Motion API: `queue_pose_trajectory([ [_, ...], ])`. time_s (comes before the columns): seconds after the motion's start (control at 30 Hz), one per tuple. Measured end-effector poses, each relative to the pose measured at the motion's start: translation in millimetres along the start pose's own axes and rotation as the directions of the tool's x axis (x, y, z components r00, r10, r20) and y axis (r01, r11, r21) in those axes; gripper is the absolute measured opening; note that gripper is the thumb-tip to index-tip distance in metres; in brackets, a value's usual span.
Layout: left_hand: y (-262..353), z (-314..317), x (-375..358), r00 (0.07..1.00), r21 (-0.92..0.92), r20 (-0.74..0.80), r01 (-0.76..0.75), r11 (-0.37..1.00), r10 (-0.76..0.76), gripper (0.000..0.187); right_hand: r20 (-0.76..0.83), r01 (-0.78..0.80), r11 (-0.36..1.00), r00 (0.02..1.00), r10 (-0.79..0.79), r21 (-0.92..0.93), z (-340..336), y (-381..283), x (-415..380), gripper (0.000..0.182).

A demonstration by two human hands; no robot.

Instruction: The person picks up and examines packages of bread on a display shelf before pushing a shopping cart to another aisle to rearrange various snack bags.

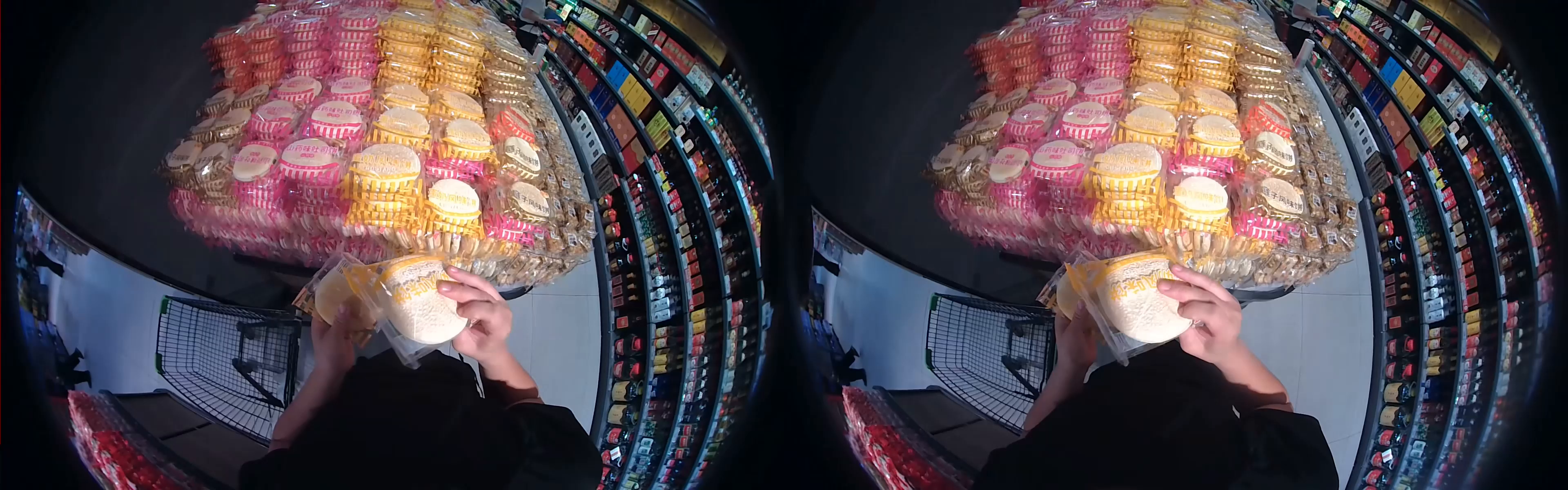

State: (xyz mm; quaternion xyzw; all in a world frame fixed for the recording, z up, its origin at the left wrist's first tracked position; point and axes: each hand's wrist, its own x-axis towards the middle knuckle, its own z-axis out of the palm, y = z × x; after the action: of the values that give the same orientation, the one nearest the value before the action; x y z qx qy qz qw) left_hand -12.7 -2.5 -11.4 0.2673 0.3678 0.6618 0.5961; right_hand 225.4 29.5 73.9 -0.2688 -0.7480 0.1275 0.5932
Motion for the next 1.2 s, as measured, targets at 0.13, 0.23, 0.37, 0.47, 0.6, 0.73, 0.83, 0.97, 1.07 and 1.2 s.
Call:
queue_pose_trajectory([
  [0.13,-9.9,-8.3,0.2,0.967,-0.172,0.070,0.255,0.952,-0.246,0.048,0.147,0.273,0.935,0.959,-0.244,-0.228,5.7,-0.5,0.8,0.012],
  [0.23,4.6,13.5,-1.0,0.950,-0.264,0.128,0.308,0.914,-0.284,0.056,0.219,0.353,0.897,0.928,-0.300,-0.266,15.2,6.1,-7.6,0.015],
  [0.37,0.5,5.2,-8.7,0.967,-0.290,0.196,0.214,0.933,-0.161,0.068,0.248,0.314,0.914,0.936,-0.252,-0.256,18.2,12.6,-15.3,0.017],
  [0.47,2.0,-0.5,-7.5,0.960,-0.045,0.244,0.155,0.987,-0.140,0.065,0.243,0.265,0.946,0.946,-0.217,-0.189,22.9,15.4,-16.2,0.013],
  [0.6,2.1,5.4,-6.2,0.977,-0.139,0.136,0.182,0.973,-0.163,0.062,0.270,0.212,0.952,0.951,-0.150,-0.219,23.3,15.6,-17.0,0.013],
  [0.73,3.6,4.1,-4.5,0.984,-0.159,0.129,0.140,0.977,-0.120,0.060,0.096,-0.066,0.942,0.990,0.102,-0.328,30.7,13.1,-22.9,0.031],
  [0.83,3.2,5.5,-5.8,0.993,-0.168,0.081,0.098,0.981,-0.085,0.059,-0.041,-0.302,0.901,0.951,0.305,-0.311,36.7,15.3,-28.0,0.049],
  [0.97,-0.8,0.7,-6.0,1.000,-0.077,0.001,0.021,0.997,-0.021,0.059,0.144,-0.745,0.592,0.651,0.745,0.306,46.1,14.4,-52.1,0.056],
  [1.07,-5.4,8.5,-5.9,0.993,0.147,-0.019,-0.114,0.982,0.118,0.057,0.332,-0.703,0.209,0.549,0.767,0.680,54.4,-3.6,-55.4,0.062],
  [1.2,-10.8,-3.5,-10.2,0.760,0.602,0.413,-0.641,0.476,0.502,0.059,0.524,-0.719,-0.056,0.448,0.724,0.693,53.4,-13.4,-44.1,0.065],
])
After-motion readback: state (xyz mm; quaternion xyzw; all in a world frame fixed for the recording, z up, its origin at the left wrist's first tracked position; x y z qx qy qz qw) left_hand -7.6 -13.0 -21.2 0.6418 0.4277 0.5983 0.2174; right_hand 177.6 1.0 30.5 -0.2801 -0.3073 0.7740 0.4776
